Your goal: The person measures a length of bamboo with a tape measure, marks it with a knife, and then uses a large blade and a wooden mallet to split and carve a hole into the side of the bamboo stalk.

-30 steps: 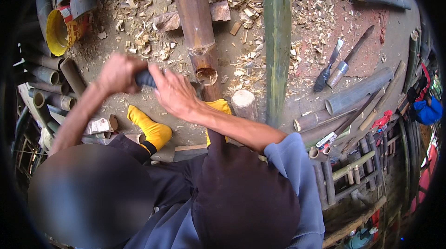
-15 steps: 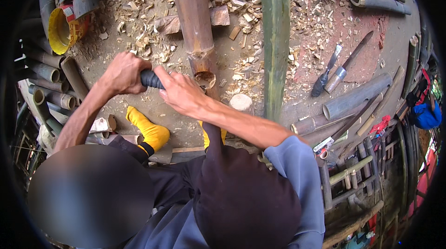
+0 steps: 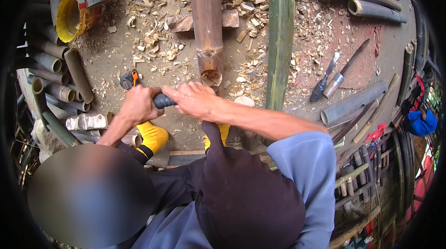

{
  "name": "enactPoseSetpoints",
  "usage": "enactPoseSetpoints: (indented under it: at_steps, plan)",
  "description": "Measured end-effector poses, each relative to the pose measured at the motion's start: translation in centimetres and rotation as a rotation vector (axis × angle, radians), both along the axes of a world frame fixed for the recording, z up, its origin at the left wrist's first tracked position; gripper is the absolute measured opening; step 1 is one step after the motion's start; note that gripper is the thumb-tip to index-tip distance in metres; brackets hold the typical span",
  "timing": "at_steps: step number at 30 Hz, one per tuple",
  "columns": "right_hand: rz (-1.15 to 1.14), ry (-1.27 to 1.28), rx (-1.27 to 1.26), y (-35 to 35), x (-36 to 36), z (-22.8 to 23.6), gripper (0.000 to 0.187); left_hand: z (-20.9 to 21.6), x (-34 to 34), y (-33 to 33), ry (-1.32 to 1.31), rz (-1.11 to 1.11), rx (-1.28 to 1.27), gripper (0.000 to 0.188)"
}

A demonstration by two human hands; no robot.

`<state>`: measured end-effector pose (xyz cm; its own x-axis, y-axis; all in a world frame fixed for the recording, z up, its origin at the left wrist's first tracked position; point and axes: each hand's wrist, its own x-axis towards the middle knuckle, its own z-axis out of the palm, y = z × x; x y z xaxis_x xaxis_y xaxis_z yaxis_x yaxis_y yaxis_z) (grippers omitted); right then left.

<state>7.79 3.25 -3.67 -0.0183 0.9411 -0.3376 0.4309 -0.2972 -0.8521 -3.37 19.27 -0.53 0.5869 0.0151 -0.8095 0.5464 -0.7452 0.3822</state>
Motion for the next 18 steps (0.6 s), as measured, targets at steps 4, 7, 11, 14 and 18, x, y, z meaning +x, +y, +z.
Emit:
enactPoseSetpoints:
  at_steps: [4,7,11,14,18]
  plan:
    - [0.559,0.013,-0.05,-0.1,0.8,-0.7,0.024,0.0,-4.6,-8.1,0.172,0.51,-0.087,0.041]
    - [0.93,-0.175,-0.004,-0.7,1.1,0.8,0.011,0.2,-6.1,-18.1,0.041,1.106,-0.068,0.041]
    - [0.8,-0.227,0.042,-2.7,-0.5,1.0,0.012,-0.1,-6.9,-19.3,-0.213,1.1,0.059,0.042]
    - [0.733,-0.288,0.006,0.6,-0.4,-0.8,0.012,-3.0,-6.7,-14.4,-0.276,0.946,0.178,0.038]
    - [0.276,-0.393,0.136,0.9,-1.7,-1.0,0.02,-4.5,-7.7,-7.3,-0.424,0.524,0.256,0.031]
